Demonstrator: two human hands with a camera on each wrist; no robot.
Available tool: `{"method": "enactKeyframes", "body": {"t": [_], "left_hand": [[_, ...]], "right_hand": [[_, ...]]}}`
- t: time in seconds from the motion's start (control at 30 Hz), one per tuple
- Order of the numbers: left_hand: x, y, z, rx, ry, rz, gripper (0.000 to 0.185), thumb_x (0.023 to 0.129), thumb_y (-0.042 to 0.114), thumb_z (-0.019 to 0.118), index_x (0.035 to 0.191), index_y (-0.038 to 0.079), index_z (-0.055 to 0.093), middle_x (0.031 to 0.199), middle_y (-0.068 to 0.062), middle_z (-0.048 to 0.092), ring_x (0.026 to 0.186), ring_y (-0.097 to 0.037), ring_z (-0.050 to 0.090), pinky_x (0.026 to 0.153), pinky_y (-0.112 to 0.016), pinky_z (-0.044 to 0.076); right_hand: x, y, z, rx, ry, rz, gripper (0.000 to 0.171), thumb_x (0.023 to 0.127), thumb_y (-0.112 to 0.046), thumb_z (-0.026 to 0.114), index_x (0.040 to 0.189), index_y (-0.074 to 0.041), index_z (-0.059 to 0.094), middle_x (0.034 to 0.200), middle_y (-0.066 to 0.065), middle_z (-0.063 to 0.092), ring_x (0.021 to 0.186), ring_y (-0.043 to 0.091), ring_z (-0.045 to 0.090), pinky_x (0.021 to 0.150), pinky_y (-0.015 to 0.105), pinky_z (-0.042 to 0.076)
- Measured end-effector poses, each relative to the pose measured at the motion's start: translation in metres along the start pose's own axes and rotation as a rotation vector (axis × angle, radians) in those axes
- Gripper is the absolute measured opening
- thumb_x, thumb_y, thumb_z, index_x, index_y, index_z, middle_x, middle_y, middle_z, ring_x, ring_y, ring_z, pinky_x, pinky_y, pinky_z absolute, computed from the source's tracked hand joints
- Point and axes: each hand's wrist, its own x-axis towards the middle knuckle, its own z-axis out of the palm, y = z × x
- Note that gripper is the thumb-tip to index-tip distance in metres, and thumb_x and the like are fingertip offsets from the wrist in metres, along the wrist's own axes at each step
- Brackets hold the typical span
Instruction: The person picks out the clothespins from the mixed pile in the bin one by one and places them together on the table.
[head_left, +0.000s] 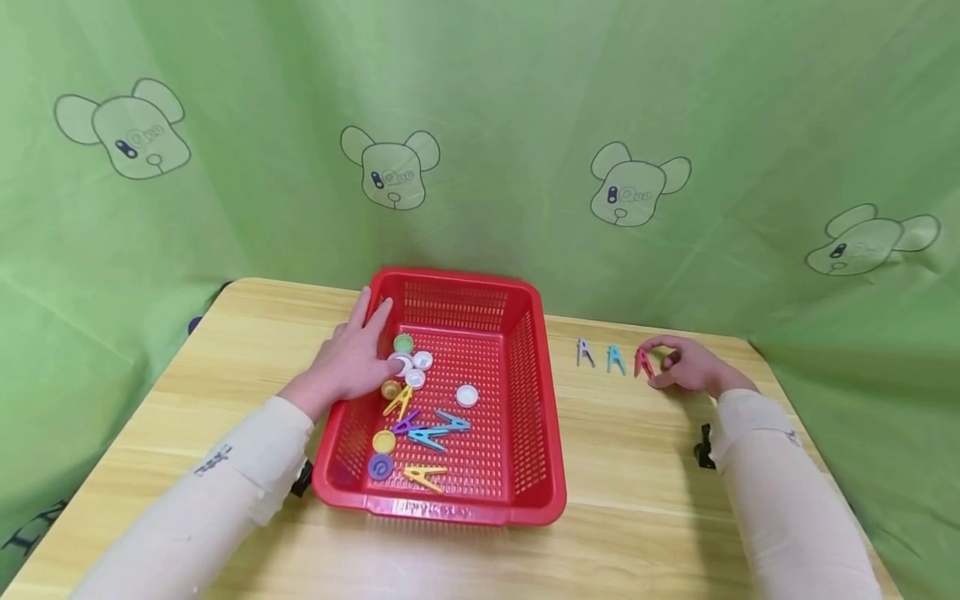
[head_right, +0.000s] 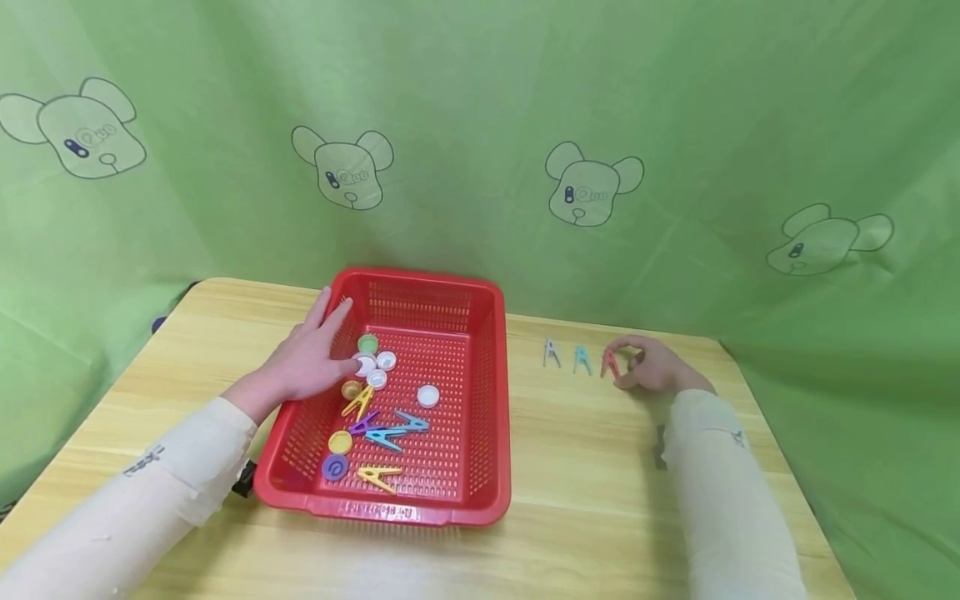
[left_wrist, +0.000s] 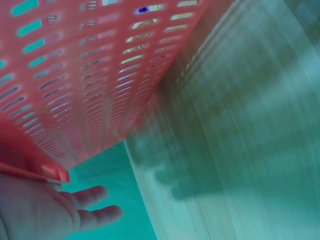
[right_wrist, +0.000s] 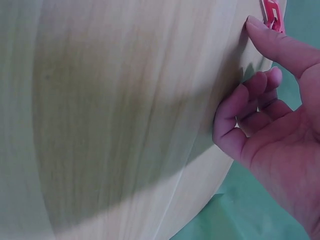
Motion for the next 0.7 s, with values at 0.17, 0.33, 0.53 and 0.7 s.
{"method": "enactKeyframes", "body": {"t": [0.17, 0.33, 0.53, 0.7], "left_hand": [[0.0, 0.001, -0.001, -0.002, -0.001, -0.003, 0.094, 0.089, 0.032, 0.07, 0.162, 0.017, 0.013, 0.166, -0.006, -0.014, 0.139, -0.051, 0.026, 0.094, -0.066, 0.046], [0.001, 0.0, -0.001, -0.008, 0.003, -0.007, 0.094, 0.089, 0.032, 0.07, 0.162, 0.018, 0.013, 0.166, -0.004, -0.015, 0.14, -0.05, 0.025, 0.095, -0.066, 0.045], [0.002, 0.003, -0.002, -0.02, -0.004, -0.003, 0.095, 0.088, 0.032, 0.071, 0.162, 0.019, 0.012, 0.166, -0.004, -0.015, 0.139, -0.049, 0.027, 0.09, -0.062, 0.05], [-0.001, -0.001, -0.001, -0.03, -0.004, -0.01, 0.095, 0.088, 0.032, 0.07, 0.162, 0.019, 0.013, 0.166, -0.004, -0.015, 0.139, -0.05, 0.027, 0.086, -0.061, 0.053]], "right_hand": [[0.0, -0.004, -0.001, 0.004, -0.014, 0.016, 0.066, 0.08, -0.001, 0.081, 0.139, 0.0, 0.05, 0.087, 0.013, 0.051, 0.073, 0.02, 0.044, 0.055, 0.027, 0.041], [-0.001, -0.003, 0.0, -0.004, -0.016, 0.015, 0.069, 0.081, -0.003, 0.081, 0.141, -0.001, 0.049, 0.089, 0.014, 0.051, 0.076, 0.022, 0.045, 0.056, 0.028, 0.041], [-0.004, 0.005, -0.003, -0.013, 0.013, 0.006, 0.074, 0.079, -0.002, 0.083, 0.144, -0.001, 0.047, 0.089, 0.015, 0.05, 0.079, 0.023, 0.044, 0.061, 0.029, 0.042], [-0.01, 0.005, -0.006, -0.03, 0.034, -0.013, 0.078, 0.076, -0.004, 0.086, 0.143, -0.001, 0.047, 0.091, 0.019, 0.048, 0.08, 0.024, 0.044, 0.063, 0.03, 0.042]]}}
